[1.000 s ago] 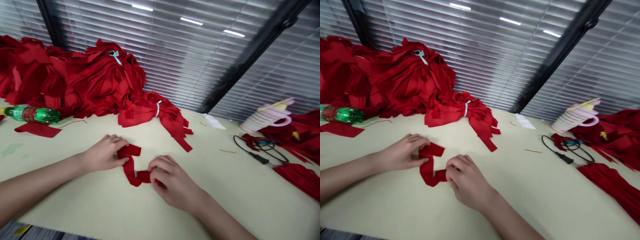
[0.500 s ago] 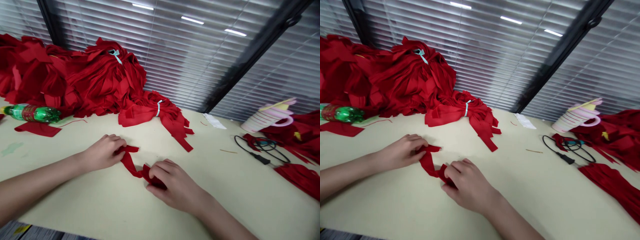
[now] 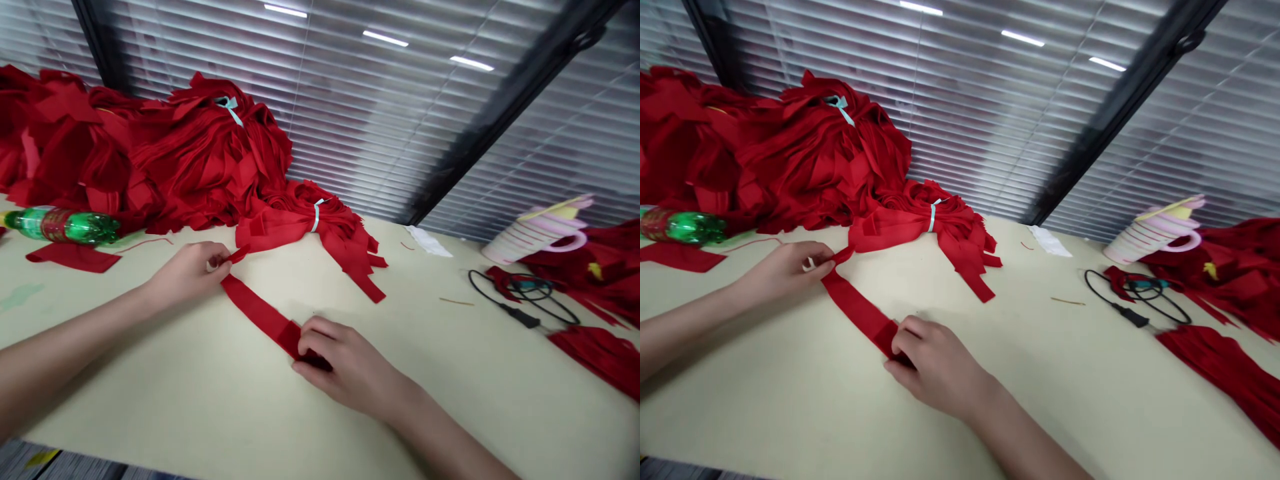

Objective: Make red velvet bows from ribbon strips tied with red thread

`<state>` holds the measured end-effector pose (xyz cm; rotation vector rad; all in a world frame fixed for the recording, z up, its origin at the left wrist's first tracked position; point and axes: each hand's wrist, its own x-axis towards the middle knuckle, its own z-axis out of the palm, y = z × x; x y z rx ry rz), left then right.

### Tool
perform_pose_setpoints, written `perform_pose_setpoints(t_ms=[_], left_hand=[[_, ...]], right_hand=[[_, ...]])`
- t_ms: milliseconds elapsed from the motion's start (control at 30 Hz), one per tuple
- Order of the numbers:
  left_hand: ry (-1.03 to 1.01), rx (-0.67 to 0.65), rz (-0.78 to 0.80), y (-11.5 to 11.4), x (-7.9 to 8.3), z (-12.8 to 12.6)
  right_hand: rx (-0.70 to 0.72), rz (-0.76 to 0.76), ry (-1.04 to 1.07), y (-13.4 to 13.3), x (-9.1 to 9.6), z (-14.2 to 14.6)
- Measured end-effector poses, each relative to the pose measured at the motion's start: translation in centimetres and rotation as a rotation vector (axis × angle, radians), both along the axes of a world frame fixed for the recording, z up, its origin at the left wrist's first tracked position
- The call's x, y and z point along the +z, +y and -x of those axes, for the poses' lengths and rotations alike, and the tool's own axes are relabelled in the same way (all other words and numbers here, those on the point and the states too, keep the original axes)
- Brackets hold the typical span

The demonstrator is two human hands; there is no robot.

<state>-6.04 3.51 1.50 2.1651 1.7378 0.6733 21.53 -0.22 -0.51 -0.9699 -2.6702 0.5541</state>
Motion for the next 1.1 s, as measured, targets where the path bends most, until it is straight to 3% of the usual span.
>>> perform_pose_setpoints(t_ms=[233,433,533,733,867,1100], left_hand=[[0.117,0.139,-0.054,0.6,0.4,1.0],[0.140,0.216,-0.051,0.9,0.7,1.4],[0.144,0.216,-0.035,1.0,0.7,1.6],[0.205,0.161,0.030,1.2,0.0,1.9],[0.225,0.167,0.038,1.1,-0.2,2.0],[0.180,0.173,0.055,1.0,0.0,2.0]], right_hand=[[0.001,-0.041,0.062,0.1,-0.2,0.1],[-0.146,-0.011,0.212,1.3,0.3,-0.8],[-0.215,-0.029,0.247,2.2,0.3,-1.5],[-0.183,-0.015,0.113,2.7,-0.3,-1.4],[-0.332,-0.009,0.173,2.9,-0.2,-1.5],[-0.694,0.008,0.613,3.9,0.2,-2.3]])
